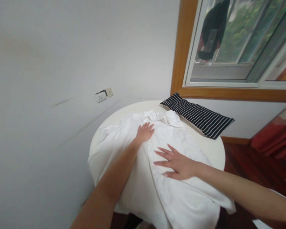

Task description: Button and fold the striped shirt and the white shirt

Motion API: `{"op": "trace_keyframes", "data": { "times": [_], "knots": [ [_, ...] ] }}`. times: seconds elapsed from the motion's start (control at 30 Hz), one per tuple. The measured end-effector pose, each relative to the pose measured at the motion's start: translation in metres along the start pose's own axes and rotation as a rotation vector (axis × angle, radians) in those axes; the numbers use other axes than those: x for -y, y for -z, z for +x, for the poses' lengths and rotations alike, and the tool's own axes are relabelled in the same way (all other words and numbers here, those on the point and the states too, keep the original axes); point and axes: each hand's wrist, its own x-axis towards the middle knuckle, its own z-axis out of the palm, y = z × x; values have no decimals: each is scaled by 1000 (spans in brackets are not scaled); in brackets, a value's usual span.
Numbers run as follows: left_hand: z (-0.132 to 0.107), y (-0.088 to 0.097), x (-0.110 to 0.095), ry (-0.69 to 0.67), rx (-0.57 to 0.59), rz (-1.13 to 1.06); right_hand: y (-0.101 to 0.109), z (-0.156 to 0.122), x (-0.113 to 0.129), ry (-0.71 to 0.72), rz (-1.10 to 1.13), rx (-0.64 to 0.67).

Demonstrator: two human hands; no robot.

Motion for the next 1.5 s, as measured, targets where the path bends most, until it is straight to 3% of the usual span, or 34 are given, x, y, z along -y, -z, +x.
{"op": "trace_keyframes", "data": {
  "times": [0.17,0.3,0.83,0.97,1.03,1.1,1.2,1.27,1.4,1.5],
  "knots": [
    [3,0,-2,11,18,-6,13,-37,52,165,170,72],
    [2,1,-3,3,12,4,14,-46,72,218,198,100],
    [3,1,-1,-10,17,35,-25,-16,99,38,69,-33],
    [3,0,-1,-11,17,26,-20,-18,98,135,136,-18],
    [3,0,-1,-11,14,18,-5,-15,90,226,210,9],
    [3,-1,-1,-12,9,11,13,-8,72,219,264,-20],
    [2,-2,-1,-14,-2,8,29,4,23,-2,215,-152],
    [2,-1,0,-18,-3,13,26,8,-18,-187,100,-258],
    [1,1,0,-45,17,24,3,-3,-85,-552,-137,-198],
    [-1,1,1,-53,12,25,-6,-19,-102,-742,-232,-173]
  ]
}}
